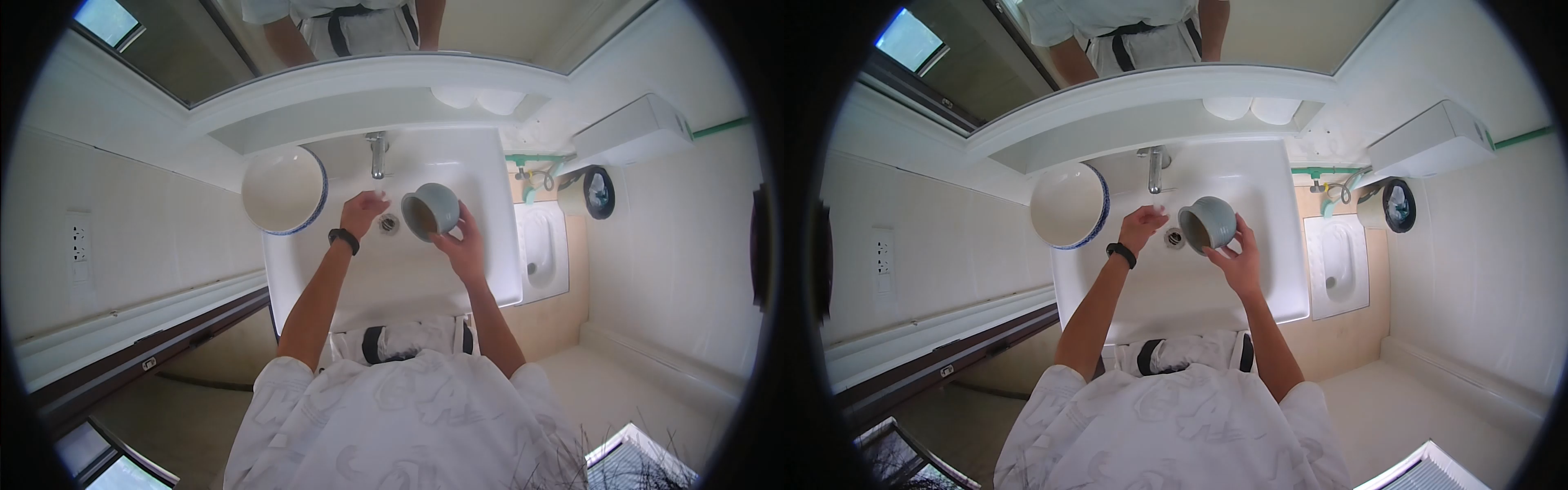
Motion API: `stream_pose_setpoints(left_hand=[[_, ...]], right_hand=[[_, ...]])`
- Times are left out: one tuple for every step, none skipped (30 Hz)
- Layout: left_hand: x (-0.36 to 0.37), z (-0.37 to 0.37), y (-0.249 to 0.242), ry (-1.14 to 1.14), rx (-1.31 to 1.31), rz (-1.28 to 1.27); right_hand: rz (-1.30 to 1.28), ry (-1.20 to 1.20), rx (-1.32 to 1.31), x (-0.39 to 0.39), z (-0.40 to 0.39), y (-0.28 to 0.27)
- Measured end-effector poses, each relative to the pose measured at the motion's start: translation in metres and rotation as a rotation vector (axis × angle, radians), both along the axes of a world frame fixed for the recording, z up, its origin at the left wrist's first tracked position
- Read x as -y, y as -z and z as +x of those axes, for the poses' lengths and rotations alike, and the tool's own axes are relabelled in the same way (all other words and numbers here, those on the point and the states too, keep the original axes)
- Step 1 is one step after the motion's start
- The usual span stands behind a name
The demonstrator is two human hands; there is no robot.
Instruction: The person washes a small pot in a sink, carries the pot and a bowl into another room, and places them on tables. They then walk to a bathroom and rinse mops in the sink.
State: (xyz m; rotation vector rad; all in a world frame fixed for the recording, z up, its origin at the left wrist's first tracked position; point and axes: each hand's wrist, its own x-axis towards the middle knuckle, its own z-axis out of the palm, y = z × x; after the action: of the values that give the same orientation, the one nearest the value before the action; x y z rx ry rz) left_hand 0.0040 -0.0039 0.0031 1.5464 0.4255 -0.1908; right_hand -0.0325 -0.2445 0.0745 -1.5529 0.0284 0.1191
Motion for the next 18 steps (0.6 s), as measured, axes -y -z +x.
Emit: stream_pose_setpoints(left_hand=[[-0.002,-0.004,0.005,-0.012,0.027,-0.012],[-0.006,-0.008,0.010,0.033,0.006,-0.025],[-0.006,-0.012,0.008,0.023,0.012,-0.025],[-0.005,-0.015,0.004,-0.006,-0.063,-0.091],[-0.004,-0.017,0.001,-0.035,-0.137,-0.158],[-0.003,-0.018,0.000,0.015,-0.200,-0.196],[-0.003,-0.021,-0.001,0.002,-0.192,-0.199],[-0.004,-0.025,-0.002,0.005,-0.228,-0.321],[-0.006,-0.028,-0.008,0.010,-0.263,-0.443],[-0.008,-0.032,-0.013,0.011,-0.251,-0.500],[-0.012,-0.034,-0.018,0.001,-0.244,-0.500],[-0.016,-0.036,-0.016,0.006,-0.198,-0.470],[-0.019,-0.038,-0.014,0.012,-0.152,-0.439],[-0.020,-0.039,-0.013,0.009,-0.147,-0.439],[-0.021,-0.040,-0.010,0.013,-0.116,-0.328],[-0.022,-0.042,-0.007,0.016,-0.087,-0.218],[-0.022,-0.043,-0.005,0.012,-0.084,-0.218],[-0.021,-0.043,-0.007,-0.020,-0.060,-0.111]], right_hand=[[-0.262,0.030,0.088,-0.004,0.006,0.003],[-0.383,0.037,0.154,-0.010,0.012,0.010],[-0.383,0.027,0.162,-0.012,0.019,0.026],[-0.329,0.002,0.031,-0.014,0.026,0.044],[-0.275,-0.024,-0.100,-0.016,0.032,0.052],[-0.276,-0.037,-0.091,-0.022,0.035,0.047],[-0.018,-0.092,-0.311,-0.029,0.037,0.042],[0.242,-0.148,-0.529,-0.038,0.039,0.038],[0.238,-0.163,-0.525,-0.044,0.041,0.040],[0.276,-0.192,-0.575,-0.050,0.040,0.042],[0.315,-0.220,-0.624,-0.056,0.041,0.045],[0.310,-0.219,-0.640,-0.062,0.043,0.048],[0.308,-0.226,-0.636,-0.067,0.043,0.052],[0.300,-0.212,-0.648,-0.071,0.043,0.055],[0.293,-0.198,-0.660,-0.075,0.043,0.059],[0.293,-0.203,-0.657,-0.081,0.043,0.063],[0.135,-0.200,-0.612,-0.088,0.042,0.068],[0.056,-0.199,-0.586,-0.092,0.042,0.066]])
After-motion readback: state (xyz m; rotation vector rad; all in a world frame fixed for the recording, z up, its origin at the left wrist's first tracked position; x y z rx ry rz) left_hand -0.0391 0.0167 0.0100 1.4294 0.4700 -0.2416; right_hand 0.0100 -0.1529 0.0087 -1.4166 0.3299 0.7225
